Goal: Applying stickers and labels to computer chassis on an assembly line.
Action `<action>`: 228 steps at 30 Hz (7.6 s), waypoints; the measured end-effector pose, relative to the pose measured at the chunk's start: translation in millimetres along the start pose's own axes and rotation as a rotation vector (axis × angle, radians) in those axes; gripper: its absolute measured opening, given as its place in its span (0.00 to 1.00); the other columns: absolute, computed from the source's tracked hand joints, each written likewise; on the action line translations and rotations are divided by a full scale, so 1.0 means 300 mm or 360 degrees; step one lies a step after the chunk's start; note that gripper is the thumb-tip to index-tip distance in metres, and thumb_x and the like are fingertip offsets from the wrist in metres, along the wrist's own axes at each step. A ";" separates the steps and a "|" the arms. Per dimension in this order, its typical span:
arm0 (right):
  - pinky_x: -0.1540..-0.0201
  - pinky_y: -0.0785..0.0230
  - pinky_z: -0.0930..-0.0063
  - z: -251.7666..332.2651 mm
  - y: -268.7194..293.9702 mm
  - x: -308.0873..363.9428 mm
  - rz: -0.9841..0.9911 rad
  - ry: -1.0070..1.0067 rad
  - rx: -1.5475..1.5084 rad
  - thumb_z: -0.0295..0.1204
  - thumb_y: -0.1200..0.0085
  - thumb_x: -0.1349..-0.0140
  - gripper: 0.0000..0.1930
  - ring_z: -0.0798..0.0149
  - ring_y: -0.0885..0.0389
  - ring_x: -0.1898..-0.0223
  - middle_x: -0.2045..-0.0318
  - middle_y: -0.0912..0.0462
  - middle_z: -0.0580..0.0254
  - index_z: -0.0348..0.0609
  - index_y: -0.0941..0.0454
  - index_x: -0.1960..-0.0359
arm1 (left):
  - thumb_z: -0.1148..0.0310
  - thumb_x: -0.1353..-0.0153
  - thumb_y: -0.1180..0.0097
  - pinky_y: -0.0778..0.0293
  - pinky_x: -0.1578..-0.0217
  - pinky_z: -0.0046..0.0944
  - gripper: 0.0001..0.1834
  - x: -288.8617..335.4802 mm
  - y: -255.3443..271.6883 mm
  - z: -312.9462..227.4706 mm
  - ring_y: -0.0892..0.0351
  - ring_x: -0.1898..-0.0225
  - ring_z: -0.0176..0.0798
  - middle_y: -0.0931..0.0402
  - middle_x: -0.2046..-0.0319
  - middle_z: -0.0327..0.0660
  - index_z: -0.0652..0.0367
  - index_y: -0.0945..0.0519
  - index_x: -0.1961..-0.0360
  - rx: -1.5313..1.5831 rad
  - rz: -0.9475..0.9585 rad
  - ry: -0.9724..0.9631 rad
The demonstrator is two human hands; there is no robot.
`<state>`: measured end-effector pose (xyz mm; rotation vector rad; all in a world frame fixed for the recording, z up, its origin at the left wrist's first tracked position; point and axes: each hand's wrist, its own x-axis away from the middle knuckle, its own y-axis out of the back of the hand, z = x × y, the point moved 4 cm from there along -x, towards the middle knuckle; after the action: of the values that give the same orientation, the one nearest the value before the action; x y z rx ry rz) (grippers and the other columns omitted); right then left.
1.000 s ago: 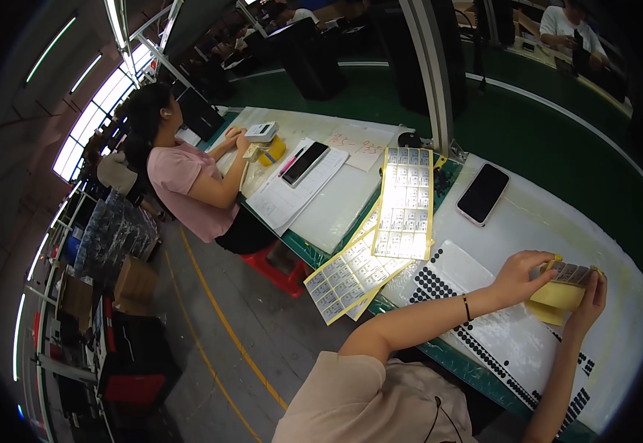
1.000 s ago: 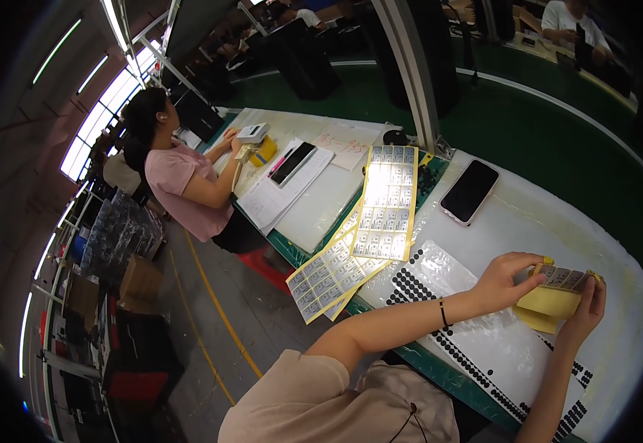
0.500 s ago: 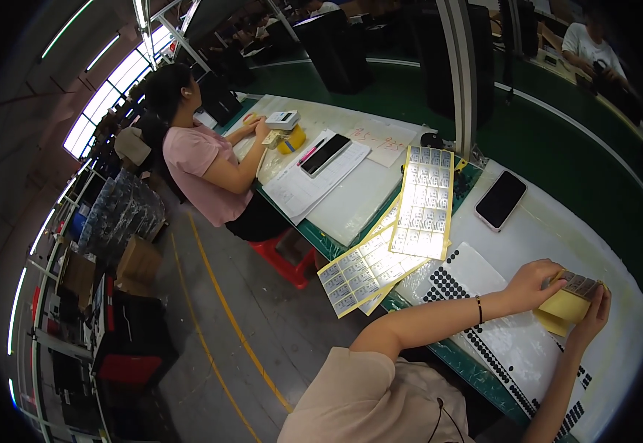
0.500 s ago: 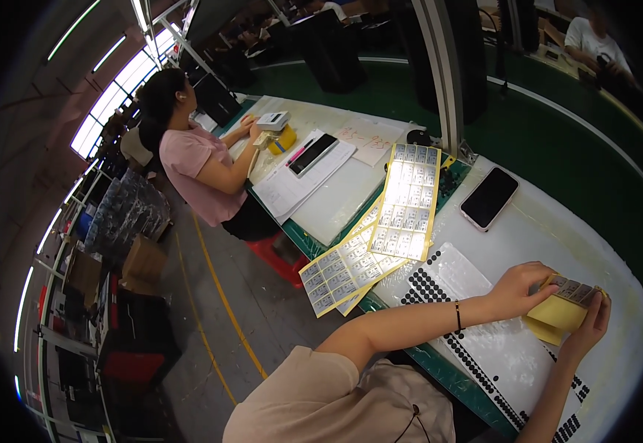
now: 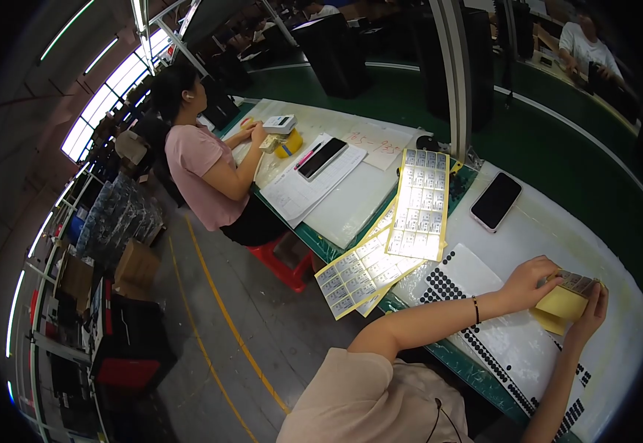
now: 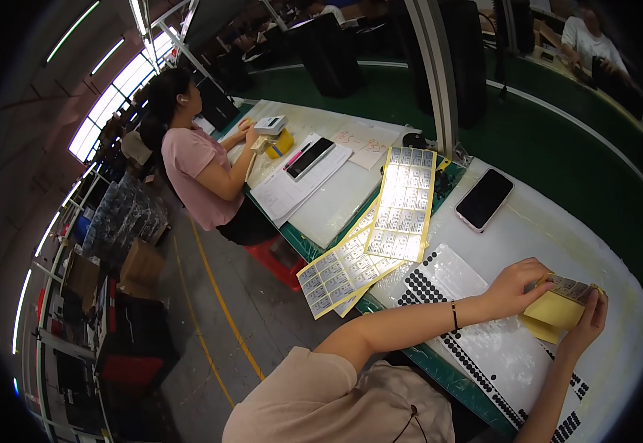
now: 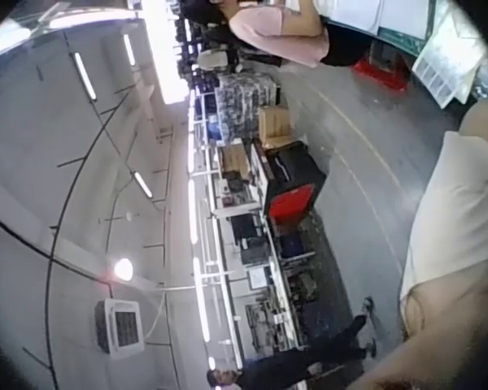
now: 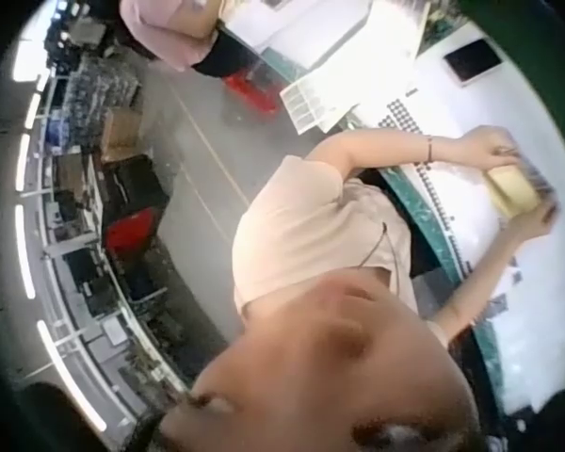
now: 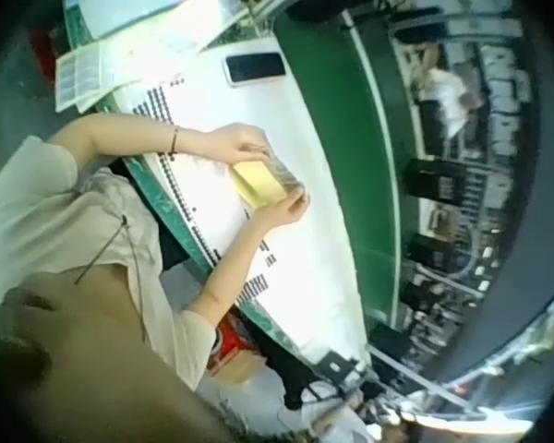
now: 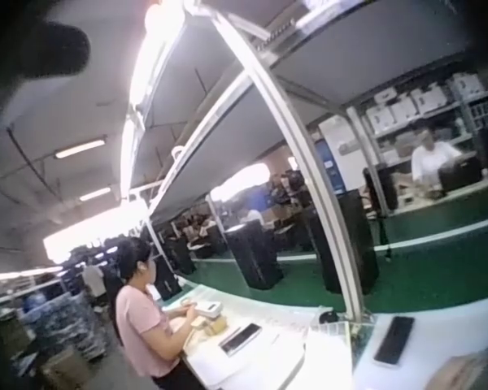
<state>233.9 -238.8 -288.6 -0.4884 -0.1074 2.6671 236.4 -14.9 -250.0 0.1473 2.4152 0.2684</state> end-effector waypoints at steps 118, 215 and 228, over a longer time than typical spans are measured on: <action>0.62 0.29 0.67 0.748 -0.137 0.076 -0.0027 0.1919 0.1060 0.20 0.33 0.57 0.15 0.60 0.24 0.64 0.64 0.21 0.64 0.47 0.20 0.65 | 0.69 0.59 0.36 0.30 0.73 0.32 0.18 -0.290 0.068 -0.549 0.22 0.72 0.35 0.20 0.66 0.36 0.57 0.19 0.61 -0.0879 0.0147 -0.1029; 0.53 0.36 0.76 0.340 -0.316 -0.028 0.1053 0.0204 0.0243 0.25 0.51 0.35 0.07 0.71 0.29 0.62 0.67 0.27 0.66 0.39 0.27 0.56 | 0.57 0.42 0.43 0.36 0.73 0.35 0.15 -0.092 0.658 -0.886 0.31 0.74 0.38 0.32 0.77 0.38 0.56 0.29 0.68 -0.0646 -0.0799 -0.1594; 0.54 0.37 0.81 0.196 -0.107 -0.233 0.0771 0.0145 0.0225 0.24 0.52 0.33 0.14 0.74 0.32 0.61 0.59 0.28 0.67 0.37 0.30 0.46 | 0.40 0.42 0.46 0.56 0.32 0.52 0.54 -1.081 0.528 0.008 0.61 0.30 0.61 0.58 0.32 0.61 0.73 0.54 0.33 -0.0376 -0.1026 0.0304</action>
<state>285.0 -239.2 -206.3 -0.6576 0.2578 3.0826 487.9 81.9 -9.9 -0.7797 2.4458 0.2700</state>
